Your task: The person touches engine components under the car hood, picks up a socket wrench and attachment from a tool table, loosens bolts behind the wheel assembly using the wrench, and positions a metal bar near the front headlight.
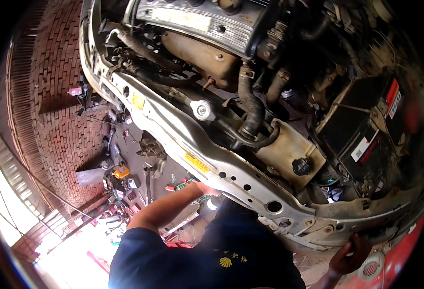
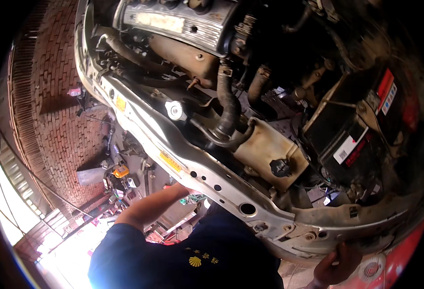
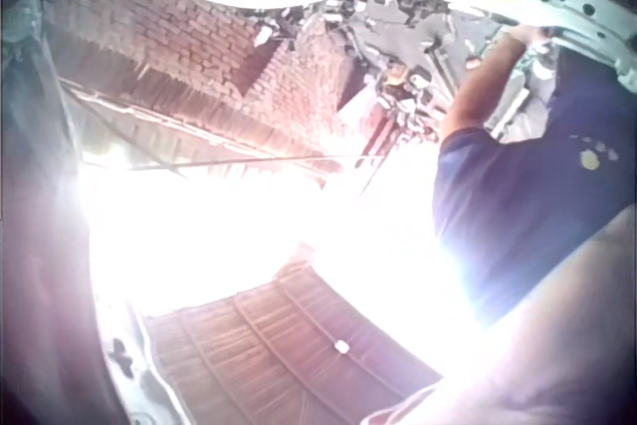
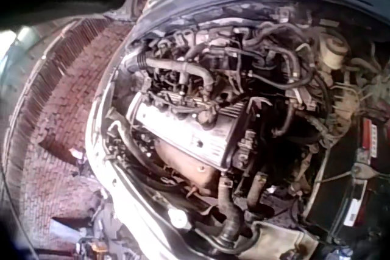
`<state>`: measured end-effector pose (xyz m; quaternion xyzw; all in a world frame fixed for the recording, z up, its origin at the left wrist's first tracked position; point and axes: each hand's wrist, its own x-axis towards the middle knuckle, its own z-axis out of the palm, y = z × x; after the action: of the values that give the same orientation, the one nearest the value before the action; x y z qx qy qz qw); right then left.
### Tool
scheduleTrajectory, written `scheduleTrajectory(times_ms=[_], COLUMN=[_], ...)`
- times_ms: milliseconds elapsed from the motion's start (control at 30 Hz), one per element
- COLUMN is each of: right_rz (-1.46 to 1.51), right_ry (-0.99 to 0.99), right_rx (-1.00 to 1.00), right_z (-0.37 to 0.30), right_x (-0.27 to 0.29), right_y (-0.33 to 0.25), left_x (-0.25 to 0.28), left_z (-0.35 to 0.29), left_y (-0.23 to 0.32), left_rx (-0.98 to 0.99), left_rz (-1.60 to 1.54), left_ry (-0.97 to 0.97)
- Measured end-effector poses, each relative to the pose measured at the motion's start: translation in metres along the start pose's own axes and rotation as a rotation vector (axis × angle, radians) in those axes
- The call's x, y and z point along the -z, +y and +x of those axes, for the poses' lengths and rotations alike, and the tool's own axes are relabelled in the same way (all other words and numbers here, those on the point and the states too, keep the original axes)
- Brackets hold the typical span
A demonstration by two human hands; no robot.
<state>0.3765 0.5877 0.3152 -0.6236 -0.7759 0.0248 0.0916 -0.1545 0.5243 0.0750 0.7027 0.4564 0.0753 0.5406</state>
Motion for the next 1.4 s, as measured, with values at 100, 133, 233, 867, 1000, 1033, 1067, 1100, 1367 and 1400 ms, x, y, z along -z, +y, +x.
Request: scheduleTrajectory(times_ms=[100,133,233,867,1000,1033,1067,1100,1367,1400], right_rz=[0.058,0.072,0.117,0.1,0.153,0.143,0.146,0.151,0.198,0.201], right_ry=[0.015,0.011,-0.059,0.147,0.154,0.151,0.173,0.196,0.274,0.269], right_rx=[-0.045,-0.074,-0.178,-0.091,-0.187,-0.179,-0.183,-0.188,-0.091,-0.086], right_z=[0.001,-0.001,-0.008,0.005,0.007,0.005,0.005,0.005,0.01,0.009], right_x=[-0.002,-0.004,-0.003,-0.01,-0.011,-0.011,-0.013,-0.015,-0.023,-0.023], right_y=[0.0,0.0,0.005,-0.01,-0.017,-0.017,-0.016,-0.015,-0.011,-0.01], left_x=[0.004,0.005,0.011,-0.004,-0.011,-0.012,-0.013,-0.009,-0.008,-0.009], left_z=[0.0,0.0,0.004,-0.014,-0.015,-0.013,-0.011,-0.012,-0.012,-0.018], left_y=[0.005,0.007,0.014,0.015,0.001,-0.001,-0.003,0.003,0.01,0.017], left_rx=[-0.005,-0.007,-0.014,0.008,0.014,0.017,-0.039,0.02,0.274,0.269], left_rz=[-0.05,-0.066,-0.108,0.538,0.524,0.518,0.561,0.567,0.569,0.572], left_ry=[0.003,0.007,0.022,0.415,0.467,0.442,0.509,0.445,0.075,0.085])
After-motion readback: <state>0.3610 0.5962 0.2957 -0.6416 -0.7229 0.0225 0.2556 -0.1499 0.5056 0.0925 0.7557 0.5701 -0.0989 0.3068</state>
